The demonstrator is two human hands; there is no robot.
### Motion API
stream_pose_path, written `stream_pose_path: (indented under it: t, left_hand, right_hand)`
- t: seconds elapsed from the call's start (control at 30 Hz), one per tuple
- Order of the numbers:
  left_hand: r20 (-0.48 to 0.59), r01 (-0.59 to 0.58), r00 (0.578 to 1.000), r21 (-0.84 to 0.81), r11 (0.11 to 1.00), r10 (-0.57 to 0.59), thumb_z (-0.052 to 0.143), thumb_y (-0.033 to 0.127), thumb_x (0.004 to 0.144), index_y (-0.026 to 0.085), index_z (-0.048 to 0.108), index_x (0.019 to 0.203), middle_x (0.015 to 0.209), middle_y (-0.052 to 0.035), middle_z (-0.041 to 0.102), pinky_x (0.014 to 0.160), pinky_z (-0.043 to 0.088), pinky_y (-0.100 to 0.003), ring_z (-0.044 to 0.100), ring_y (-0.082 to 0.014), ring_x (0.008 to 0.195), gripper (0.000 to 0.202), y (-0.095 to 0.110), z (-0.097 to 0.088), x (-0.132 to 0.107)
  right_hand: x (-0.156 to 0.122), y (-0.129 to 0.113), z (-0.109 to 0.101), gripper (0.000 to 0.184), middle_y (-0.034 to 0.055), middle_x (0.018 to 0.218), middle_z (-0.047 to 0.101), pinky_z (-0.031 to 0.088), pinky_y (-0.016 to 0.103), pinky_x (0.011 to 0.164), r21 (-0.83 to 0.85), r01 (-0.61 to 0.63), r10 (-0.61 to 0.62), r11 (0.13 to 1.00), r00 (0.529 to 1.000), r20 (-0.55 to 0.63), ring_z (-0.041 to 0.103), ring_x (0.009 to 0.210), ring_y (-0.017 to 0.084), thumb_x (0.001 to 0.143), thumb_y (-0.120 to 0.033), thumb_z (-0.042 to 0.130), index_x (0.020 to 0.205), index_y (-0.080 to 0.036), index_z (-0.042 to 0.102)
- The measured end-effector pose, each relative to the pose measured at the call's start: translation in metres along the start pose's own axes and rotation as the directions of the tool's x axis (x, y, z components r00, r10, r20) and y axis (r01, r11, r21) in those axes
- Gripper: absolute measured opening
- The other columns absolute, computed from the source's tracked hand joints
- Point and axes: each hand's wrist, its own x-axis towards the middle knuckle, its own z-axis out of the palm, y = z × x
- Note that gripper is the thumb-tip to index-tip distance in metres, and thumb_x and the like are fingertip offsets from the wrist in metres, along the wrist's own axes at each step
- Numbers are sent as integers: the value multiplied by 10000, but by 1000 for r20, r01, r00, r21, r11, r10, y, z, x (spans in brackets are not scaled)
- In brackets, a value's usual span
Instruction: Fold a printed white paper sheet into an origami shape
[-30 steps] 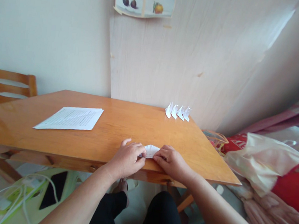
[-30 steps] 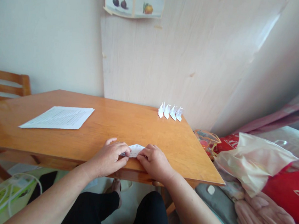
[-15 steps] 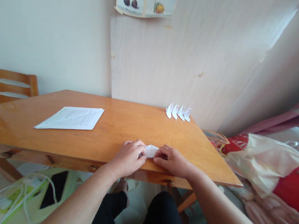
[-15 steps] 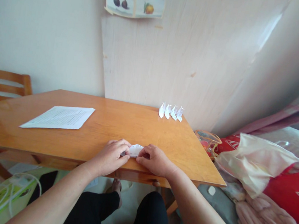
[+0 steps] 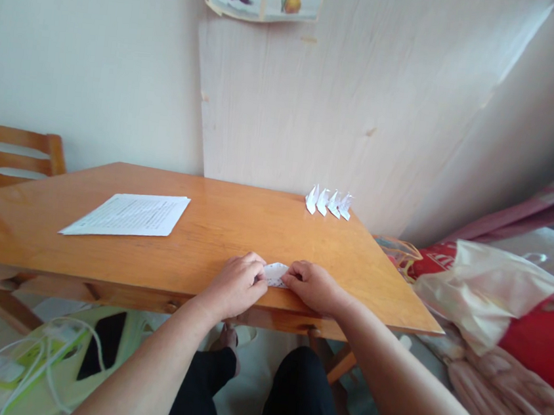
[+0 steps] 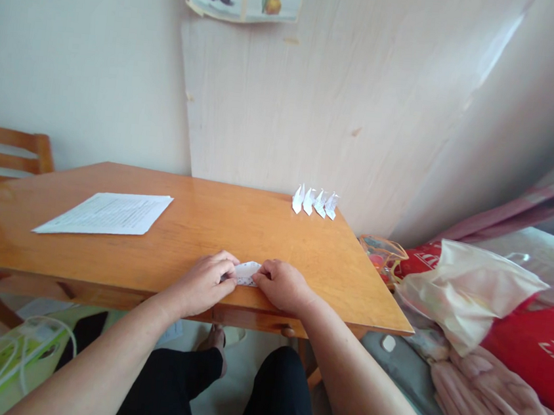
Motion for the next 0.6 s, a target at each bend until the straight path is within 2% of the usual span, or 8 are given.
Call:
stream_pose_path:
  t: [0.3, 0.43, 0.6]
  left_hand:
    - [19, 33, 999, -85, 996, -31, 472, 228, 933, 211, 665, 858, 1010, -56, 683, 840, 499, -309, 638, -195, 945, 208, -11, 1, 3]
    - [30, 42, 999, -69, 997, -40, 555, 300, 911, 204, 626, 747, 1014, -53, 665, 814, 498, -295, 639, -193, 920, 202, -13, 5, 3]
    - [29, 37, 999, -28, 999, -36, 529, 330, 945, 205, 603, 721, 966, -50, 646, 761, 478, -290, 639, -191, 877, 266, -11, 7, 4]
  right_hand:
    - [2, -2, 1, 208, 58, 812, 695, 344, 262, 612, -109, -23, 21, 994, 1000, -13, 579, 704, 164, 939, -292, 553, 780, -184, 632]
    - [1, -3, 2, 205, 61, 818, 693, 349, 262, 621, -129, -21, 19, 991, 1000, -20, 582, 712, 164, 943, -285, 546, 784, -183, 626]
    - [2, 0, 5, 210, 60, 817, 675, 345, 266, 636, -163, -12, 6, 987, 999, -42, 576, 730, 164, 944, -292, 542, 772, -187, 600]
